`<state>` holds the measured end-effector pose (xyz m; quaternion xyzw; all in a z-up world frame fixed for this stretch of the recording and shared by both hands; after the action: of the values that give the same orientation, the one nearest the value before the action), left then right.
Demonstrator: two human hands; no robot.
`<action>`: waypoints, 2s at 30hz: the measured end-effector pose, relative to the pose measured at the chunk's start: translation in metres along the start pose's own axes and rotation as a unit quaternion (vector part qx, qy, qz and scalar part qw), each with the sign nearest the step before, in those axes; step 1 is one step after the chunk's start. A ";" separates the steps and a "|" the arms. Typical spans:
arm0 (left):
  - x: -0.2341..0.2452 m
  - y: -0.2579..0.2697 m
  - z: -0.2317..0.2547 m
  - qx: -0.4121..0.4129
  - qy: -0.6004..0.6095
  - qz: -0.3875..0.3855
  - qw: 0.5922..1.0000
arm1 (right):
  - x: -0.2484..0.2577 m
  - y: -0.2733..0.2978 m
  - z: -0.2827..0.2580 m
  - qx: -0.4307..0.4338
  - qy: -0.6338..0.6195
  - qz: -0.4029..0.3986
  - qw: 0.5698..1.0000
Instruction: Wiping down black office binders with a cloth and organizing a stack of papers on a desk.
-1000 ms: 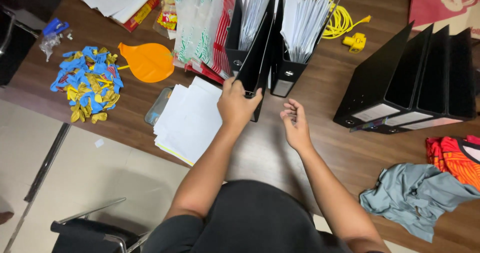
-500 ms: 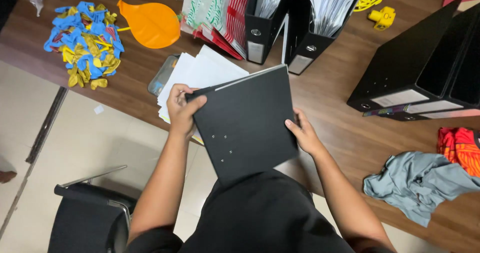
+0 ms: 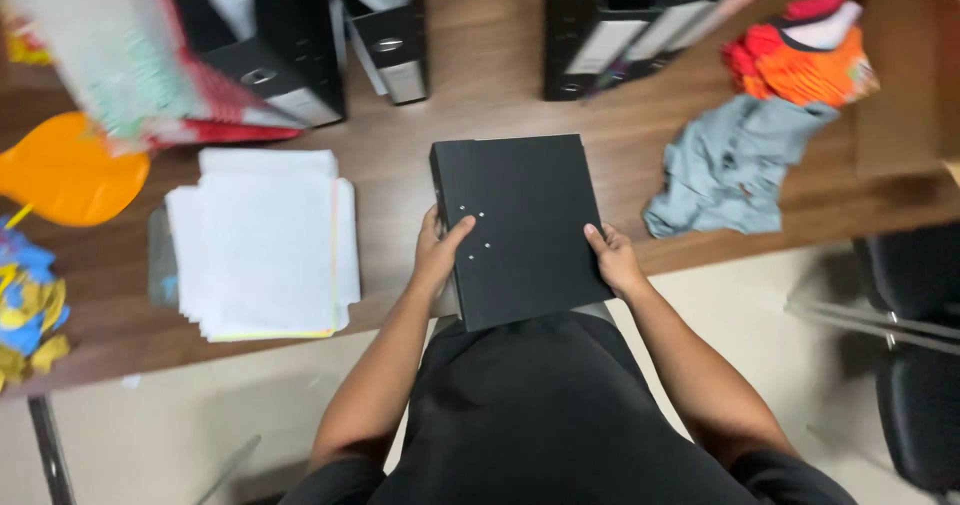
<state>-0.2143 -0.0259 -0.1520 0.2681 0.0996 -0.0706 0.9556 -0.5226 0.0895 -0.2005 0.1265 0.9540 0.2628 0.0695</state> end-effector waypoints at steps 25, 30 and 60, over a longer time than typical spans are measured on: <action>-0.103 0.028 -0.048 -0.116 -0.434 0.149 0.881 | 0.252 -0.095 -0.059 0.308 0.536 0.152 0.771; -0.115 0.054 -0.053 -0.143 -0.353 0.121 0.917 | 0.188 -0.077 -0.066 0.191 0.405 -0.021 0.894; -0.080 0.027 -0.100 -0.138 -0.474 0.037 0.869 | -0.123 -0.070 -0.117 0.344 0.442 -0.134 0.817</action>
<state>-0.3018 0.0559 -0.2047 0.0709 -0.3667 -0.1391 0.9171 -0.4420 -0.0599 -0.1292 -0.1168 0.9178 -0.0670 -0.3736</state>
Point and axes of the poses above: each hand's wrist, its own y-axis away from the middle knuckle, its own x-axis out of the back of the hand, z = x × y, the point moved 1 cm from there along -y, towards the middle knuckle, and after that the axes turned 3 degrees about y, right-handed, at the moved point
